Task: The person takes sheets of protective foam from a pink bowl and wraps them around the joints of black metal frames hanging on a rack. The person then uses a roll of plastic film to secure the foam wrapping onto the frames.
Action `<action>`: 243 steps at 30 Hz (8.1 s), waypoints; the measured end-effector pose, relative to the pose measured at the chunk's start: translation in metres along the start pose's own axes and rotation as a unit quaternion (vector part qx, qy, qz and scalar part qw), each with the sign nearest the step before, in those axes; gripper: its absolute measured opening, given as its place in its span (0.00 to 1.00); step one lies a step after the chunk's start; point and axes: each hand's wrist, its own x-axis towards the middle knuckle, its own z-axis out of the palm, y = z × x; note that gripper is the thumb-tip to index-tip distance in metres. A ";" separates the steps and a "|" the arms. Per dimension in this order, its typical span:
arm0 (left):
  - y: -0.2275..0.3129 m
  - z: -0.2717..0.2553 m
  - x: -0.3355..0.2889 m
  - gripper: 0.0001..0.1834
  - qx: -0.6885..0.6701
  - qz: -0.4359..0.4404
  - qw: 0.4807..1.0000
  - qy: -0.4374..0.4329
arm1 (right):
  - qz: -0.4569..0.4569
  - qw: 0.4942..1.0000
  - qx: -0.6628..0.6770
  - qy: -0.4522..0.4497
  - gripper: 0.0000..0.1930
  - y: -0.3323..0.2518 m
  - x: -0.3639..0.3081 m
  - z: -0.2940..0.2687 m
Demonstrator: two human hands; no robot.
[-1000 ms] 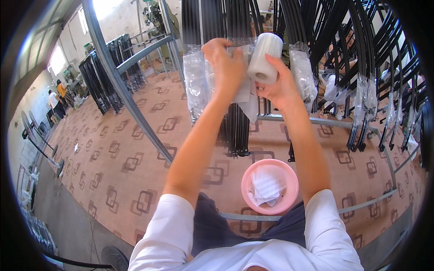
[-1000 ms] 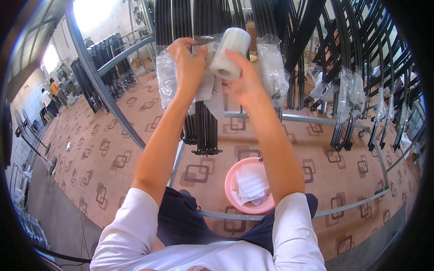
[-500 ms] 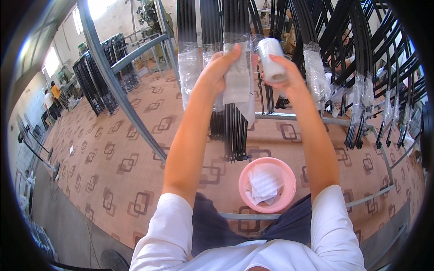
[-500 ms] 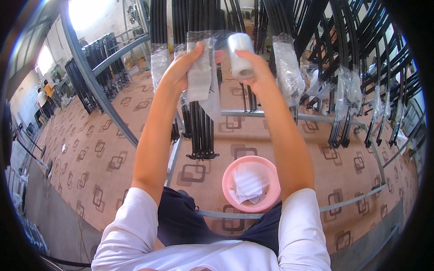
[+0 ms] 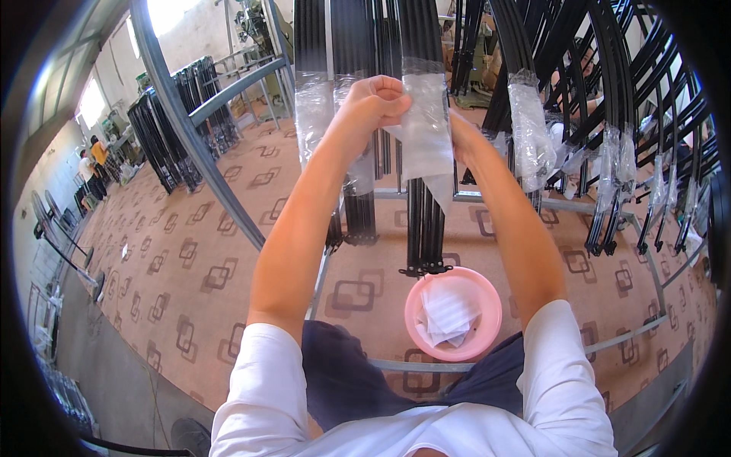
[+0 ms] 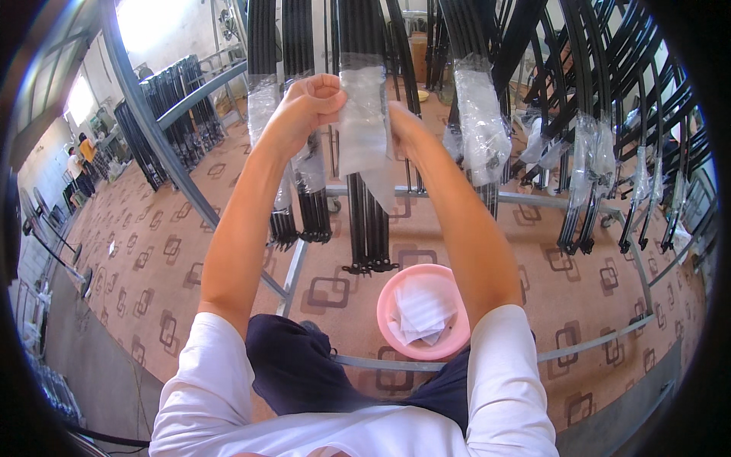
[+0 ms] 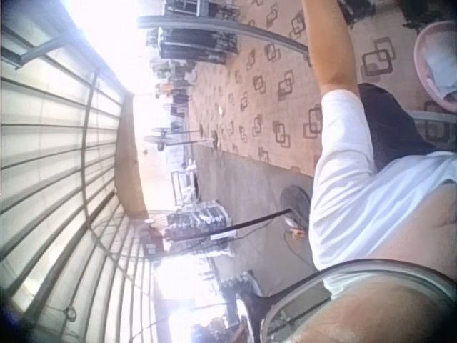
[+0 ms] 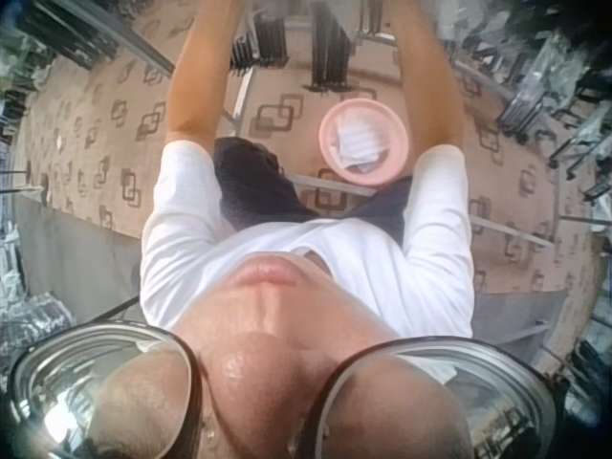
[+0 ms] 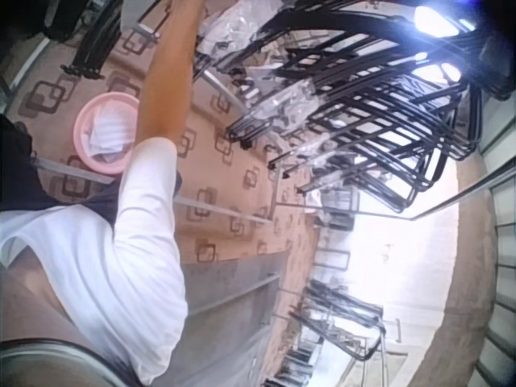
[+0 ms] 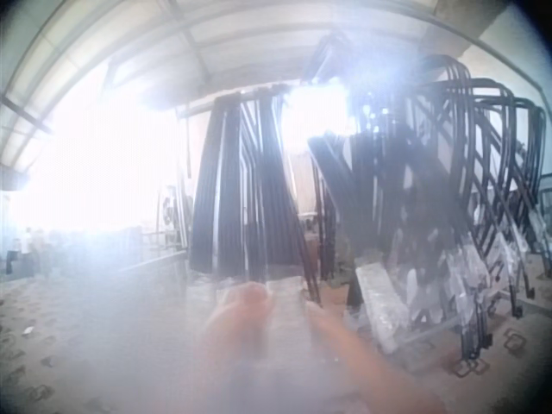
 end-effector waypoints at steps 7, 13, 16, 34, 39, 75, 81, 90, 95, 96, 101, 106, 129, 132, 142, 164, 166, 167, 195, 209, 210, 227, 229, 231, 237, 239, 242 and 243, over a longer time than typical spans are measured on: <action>0.005 0.002 0.015 0.36 0.448 0.107 0.885 0.075 | 0.038 0.991 0.097 -0.082 0.17 -0.005 -0.013 -0.013; -0.021 0.021 0.012 0.51 0.495 0.138 0.843 0.156 | 0.012 0.995 0.053 -0.090 0.17 0.000 -0.013 -0.038; -0.048 0.037 -0.014 0.44 0.225 0.166 0.905 0.321 | 0.021 0.998 -0.018 -0.059 0.17 -0.006 -0.020 -0.034; -0.012 0.044 -0.052 0.19 0.005 0.077 0.966 0.246 | -0.140 0.987 0.062 -0.040 0.20 -0.026 -0.075 0.007; 0.016 0.033 -0.078 0.21 0.040 0.052 0.974 0.218 | -0.116 0.987 0.072 -0.087 0.19 -0.043 -0.059 0.012; 0.077 0.044 -0.042 0.31 0.193 0.112 0.958 0.179 | -0.235 0.955 -0.148 -0.107 0.24 -0.101 -0.106 0.055; 0.054 0.016 -0.019 0.21 0.025 0.110 0.970 0.214 | -0.221 0.965 -0.132 -0.053 0.29 -0.111 -0.109 0.052; -0.028 0.073 -0.035 0.34 -0.255 0.027 0.963 -0.088 | -0.135 0.990 -0.012 -0.041 0.25 -0.120 -0.121 0.019; -0.004 0.087 -0.037 0.29 -0.121 -0.053 0.990 -0.039 | -0.160 0.984 0.079 0.014 0.29 -0.100 -0.134 -0.004; -0.007 0.085 -0.037 0.27 -0.151 -0.055 0.986 -0.049 | -0.168 0.981 0.091 0.038 0.31 -0.092 -0.135 -0.011; -0.023 0.066 -0.036 0.22 -0.250 -0.034 0.963 -0.092 | -0.147 0.973 0.010 0.179 0.26 -0.059 -0.115 -0.038; -0.017 0.050 -0.046 0.23 -0.271 -0.060 0.958 -0.068 | -0.156 0.887 -0.287 0.326 0.33 -0.029 -0.094 -0.039; -0.056 0.038 -0.070 0.37 -0.130 -0.172 0.975 0.050 | 0.004 0.979 0.202 0.018 0.14 0.068 -0.031 -0.025; -0.052 0.043 -0.072 0.36 -0.120 -0.143 0.973 0.137 | -0.049 0.982 0.174 0.064 0.17 0.062 -0.033 -0.023; -0.076 0.029 -0.060 0.24 0.136 -0.092 0.957 0.237 | -0.126 0.991 0.017 0.037 0.23 0.020 -0.071 -0.001; -0.009 0.095 -0.096 0.28 0.347 0.121 0.929 0.041 | -0.223 0.932 0.283 0.038 0.29 0.041 -0.158 0.012; -0.006 0.071 -0.088 0.26 0.219 -0.014 0.976 -0.008 | -0.222 0.939 0.263 0.016 0.31 0.031 -0.160 0.008; -0.008 0.067 -0.079 0.25 0.219 0.013 0.975 0.037 | -0.217 0.935 0.282 0.006 0.31 0.030 -0.158 0.003; -0.010 0.059 -0.048 0.19 0.029 -0.079 0.994 0.070 | -0.313 0.927 -0.198 -0.059 0.29 -0.011 -0.155 0.015; -0.038 0.050 -0.054 0.23 -0.038 0.014 0.998 0.038 | -0.280 0.739 -0.424 0.441 0.35 -0.009 -0.077 -0.011; -0.040 0.048 -0.053 0.24 -0.018 0.021 0.999 0.032 | -0.267 0.760 -0.418 0.420 0.36 -0.002 -0.072 -0.015; -0.050 0.030 -0.079 0.28 0.138 -0.044 0.976 0.161 | -0.057 0.968 0.222 -0.105 0.18 0.069 -0.027 0.037; -0.039 0.027 -0.077 0.28 0.044 -0.103 0.986 0.125 | -0.056 0.952 0.277 -0.120 0.17 0.068 -0.028 0.040; -0.041 0.021 -0.083 0.25 -0.034 -0.138 0.980 0.136 | -0.035 0.958 0.269 -0.094 0.14 0.060 -0.043 0.052; -0.064 0.023 -0.083 0.20 -0.103 -0.092 0.976 0.169 | -0.119 0.928 0.354 -0.004 0.20 0.051 -0.070 0.043; -0.058 0.023 -0.087 0.22 -0.056 -0.031 0.981 0.185 | -0.197 0.941 0.276 0.018 0.22 0.042 -0.083 0.045; -0.055 0.019 -0.092 0.23 0.007 0.032 0.976 0.216 | -0.268 0.959 -0.005 0.087 0.24 0.038 -0.092 0.049; -0.051 0.019 -0.097 0.23 0.045 0.027 0.970 0.236 | -0.253 0.963 -0.011 0.094 0.24 0.034 -0.092 0.050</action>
